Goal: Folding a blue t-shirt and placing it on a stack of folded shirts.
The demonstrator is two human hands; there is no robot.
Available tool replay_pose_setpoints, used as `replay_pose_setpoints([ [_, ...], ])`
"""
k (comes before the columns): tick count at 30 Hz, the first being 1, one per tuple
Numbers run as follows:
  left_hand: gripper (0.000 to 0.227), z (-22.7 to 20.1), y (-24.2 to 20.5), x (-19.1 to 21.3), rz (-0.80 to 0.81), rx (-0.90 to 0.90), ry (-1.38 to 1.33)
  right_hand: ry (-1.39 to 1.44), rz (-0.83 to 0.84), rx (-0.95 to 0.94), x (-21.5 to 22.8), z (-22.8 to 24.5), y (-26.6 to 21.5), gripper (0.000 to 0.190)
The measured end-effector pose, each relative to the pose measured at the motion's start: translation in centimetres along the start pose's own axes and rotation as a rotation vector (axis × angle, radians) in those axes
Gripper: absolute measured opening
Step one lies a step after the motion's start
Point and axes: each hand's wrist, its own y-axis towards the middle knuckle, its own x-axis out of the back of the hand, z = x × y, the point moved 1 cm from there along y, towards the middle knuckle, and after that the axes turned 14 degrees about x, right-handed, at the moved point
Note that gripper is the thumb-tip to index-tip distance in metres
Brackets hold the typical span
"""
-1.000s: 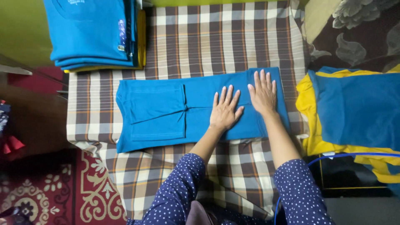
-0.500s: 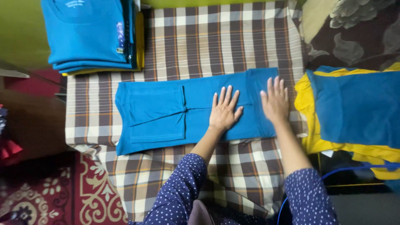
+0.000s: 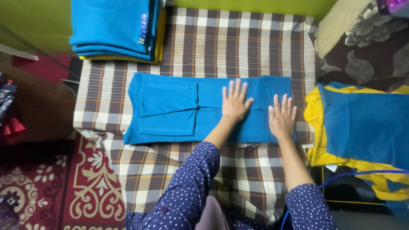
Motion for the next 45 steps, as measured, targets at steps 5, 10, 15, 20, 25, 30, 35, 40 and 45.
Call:
replay_pose_setpoints([
  [5, 0.074, 1.4, 2.0, -3.4, 0.066, -0.265, -0.100, -0.046, -0.036, 0.015, -1.1, -0.7, 0.0, 0.057],
  [10, 0.058, 15.2, 1.3, 6.1, -0.323, 0.031, -0.352, -0.020, -0.047, 0.023, -1.1, -0.7, 0.0, 0.057],
  [15, 0.068, 28.5, 2.4, 5.9, -0.339, 0.319, -0.025, 0.018, -0.040, 0.014, -0.3, -0.3, 0.1, 0.058],
  [20, 0.069, 29.2, 2.9, 5.2, -0.337, 0.387, -0.007, 0.023, -0.035, 0.016, -0.2, -0.2, -0.1, 0.058],
  [25, 0.068, 26.7, 1.6, 4.9, -0.349, 0.379, -0.015, 0.016, -0.042, 0.009, -0.4, -0.3, -0.2, 0.057],
  [30, 0.070, 20.4, -1.4, 5.3, -0.308, 0.207, -0.079, 0.011, -0.039, 0.002, -0.5, -0.4, 0.1, 0.057],
  [35, 0.072, 15.3, -2.7, 5.4, -0.302, 0.032, -0.100, 0.013, -0.034, -0.013, -0.1, -0.1, 0.5, 0.057],
  [40, 0.082, 9.2, -4.5, 3.4, -0.150, -0.259, -0.068, 0.026, -0.032, -0.032, 0.0, 0.2, 0.6, 0.058],
  [45, 0.093, 5.5, -5.0, 1.0, 0.001, -0.382, -0.042, 0.047, -0.049, -0.051, 0.2, 0.2, 0.9, 0.057],
])
